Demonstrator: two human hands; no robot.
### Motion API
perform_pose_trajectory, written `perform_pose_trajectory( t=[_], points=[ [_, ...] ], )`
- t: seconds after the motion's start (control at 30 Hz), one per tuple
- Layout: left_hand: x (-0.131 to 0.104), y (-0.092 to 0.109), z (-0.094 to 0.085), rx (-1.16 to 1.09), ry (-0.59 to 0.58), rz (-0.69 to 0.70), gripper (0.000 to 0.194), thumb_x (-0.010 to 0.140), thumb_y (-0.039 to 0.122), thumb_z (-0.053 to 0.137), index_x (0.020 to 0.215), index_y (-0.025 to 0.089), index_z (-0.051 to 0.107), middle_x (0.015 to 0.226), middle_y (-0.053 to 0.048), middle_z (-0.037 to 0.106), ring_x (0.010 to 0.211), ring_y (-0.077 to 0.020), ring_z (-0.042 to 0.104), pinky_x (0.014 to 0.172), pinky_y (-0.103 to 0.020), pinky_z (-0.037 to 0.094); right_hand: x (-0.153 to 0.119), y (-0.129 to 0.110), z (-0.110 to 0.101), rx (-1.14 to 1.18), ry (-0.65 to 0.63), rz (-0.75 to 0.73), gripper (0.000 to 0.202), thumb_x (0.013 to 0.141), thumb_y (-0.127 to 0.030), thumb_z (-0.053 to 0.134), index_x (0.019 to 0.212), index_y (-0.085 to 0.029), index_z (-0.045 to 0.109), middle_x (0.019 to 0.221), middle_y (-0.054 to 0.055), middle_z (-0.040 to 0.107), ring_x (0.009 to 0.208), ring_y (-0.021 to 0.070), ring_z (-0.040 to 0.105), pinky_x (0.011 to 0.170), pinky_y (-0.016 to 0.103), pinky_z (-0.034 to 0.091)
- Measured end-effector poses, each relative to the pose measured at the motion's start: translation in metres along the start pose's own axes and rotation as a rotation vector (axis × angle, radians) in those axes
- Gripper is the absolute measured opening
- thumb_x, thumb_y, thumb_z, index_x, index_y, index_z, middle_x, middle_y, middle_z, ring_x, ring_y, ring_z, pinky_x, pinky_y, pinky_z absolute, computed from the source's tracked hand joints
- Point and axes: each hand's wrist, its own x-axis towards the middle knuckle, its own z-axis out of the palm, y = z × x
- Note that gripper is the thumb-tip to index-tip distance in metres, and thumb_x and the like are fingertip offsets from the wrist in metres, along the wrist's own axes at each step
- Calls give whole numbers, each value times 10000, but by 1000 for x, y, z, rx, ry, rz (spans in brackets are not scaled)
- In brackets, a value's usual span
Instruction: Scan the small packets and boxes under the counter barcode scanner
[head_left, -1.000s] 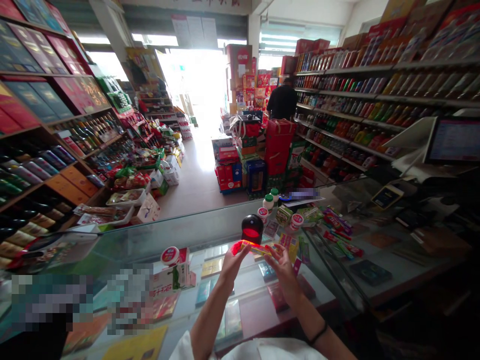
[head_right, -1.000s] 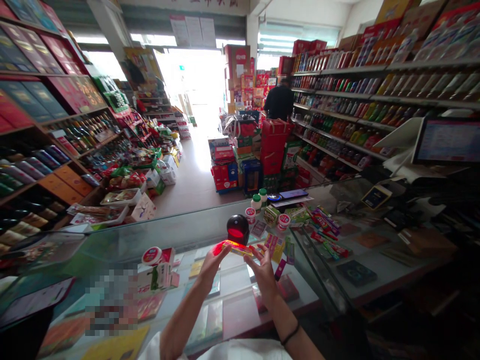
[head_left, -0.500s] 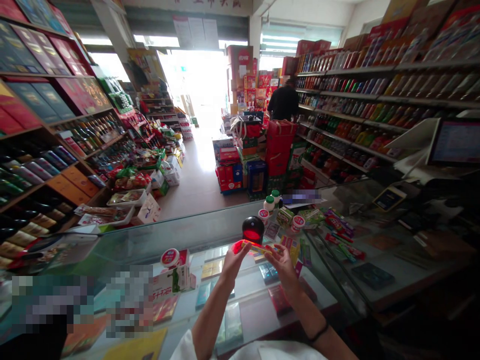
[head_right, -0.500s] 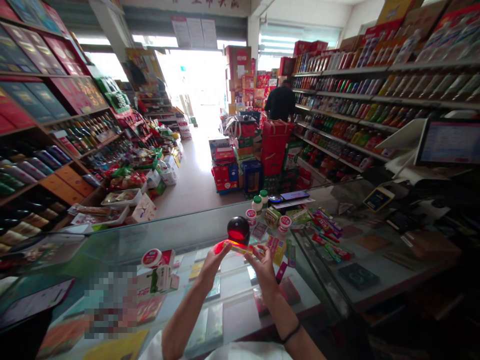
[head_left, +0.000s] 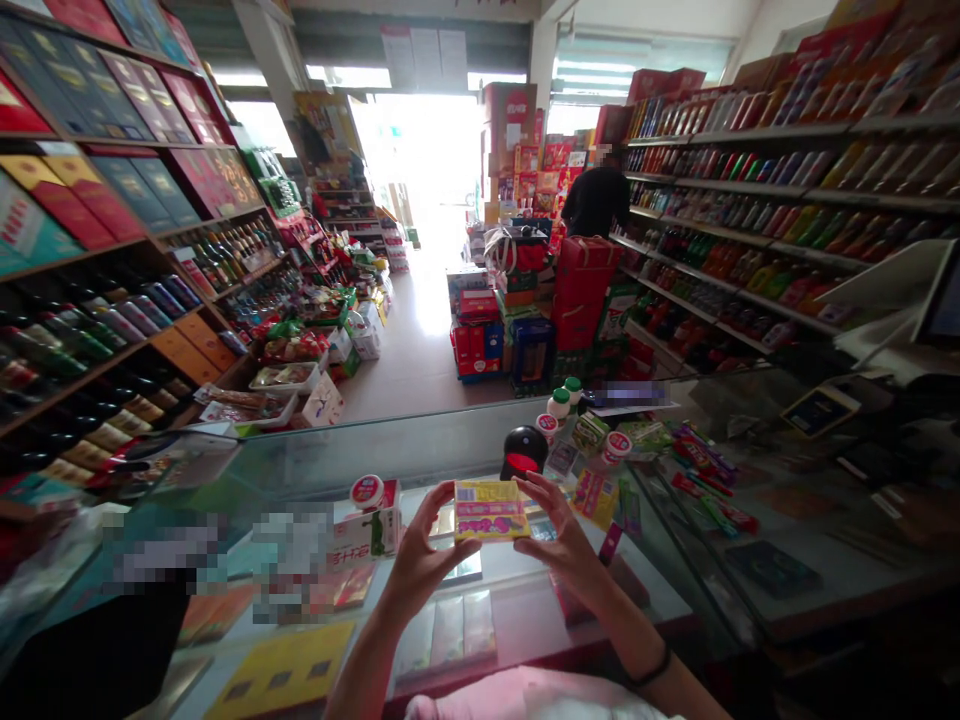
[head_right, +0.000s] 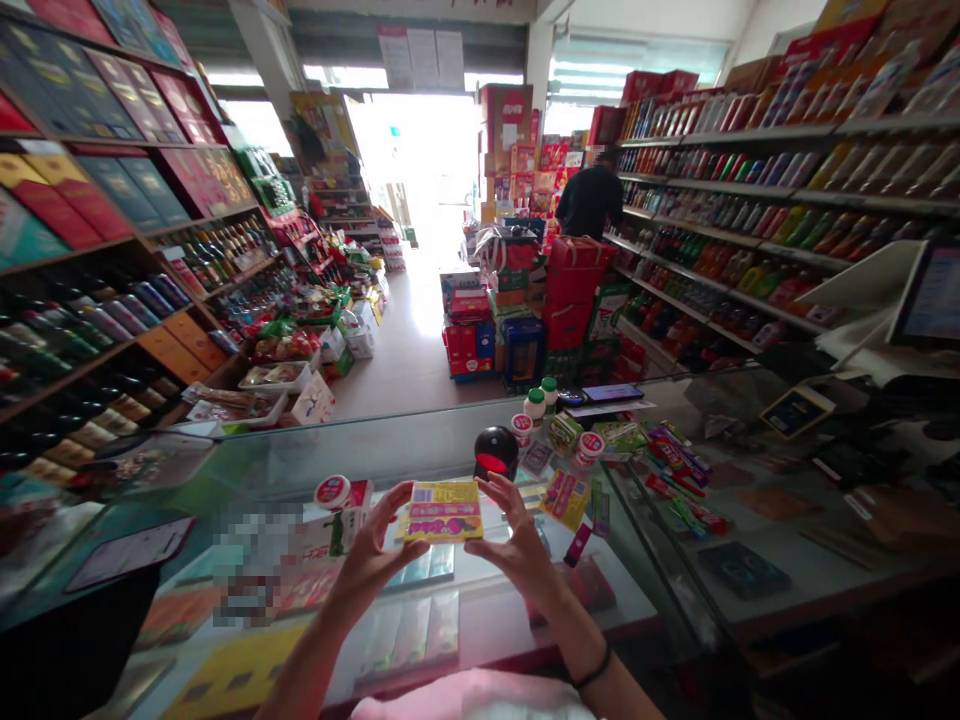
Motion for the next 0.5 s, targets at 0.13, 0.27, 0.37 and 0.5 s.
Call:
perform_pose_trajectory(
  t=[0.13,0.27,0.37,0.5],
  points=[
    [-21,2,-46,186,93,46,814,663,554,842,1370,250,577,1420,-124,602,1354,-353,526,1130,-480,430,12,-6,35,-106,-106,-62,855,693,-457,866,1435,-299,471,1431,103,602,1376,299,516,1147,474,364],
    [-36,-16,-101,405,153,117,817,672,600,820,1385,292,566,1440,-111,568,1351,-349,511,1140,-522,422,28,-9,81,-321,-194,-62,853,658,-420,867,1403,-285,474,1411,89,612,1358,311,525,1123,481,321],
    [-44,-34,-139,524,180,56,793,657,613,822,1360,326,592,1490,-86,521,1411,-363,447,1140,-543,419,38,-7,118,-471,-220,-60,818,614,-383,882,1339,-299,513,1404,69,608,1319,307,549,1108,488,288],
    [-52,-44,-168,491,171,-88,805,692,622,789,1408,342,551,1603,-93,373,1454,-385,390,1001,-498,543,48,3,155,-519,-243,-88,816,590,-394,895,1303,-308,510,1348,41,642,1267,281,579,1106,483,260]
  ],
)
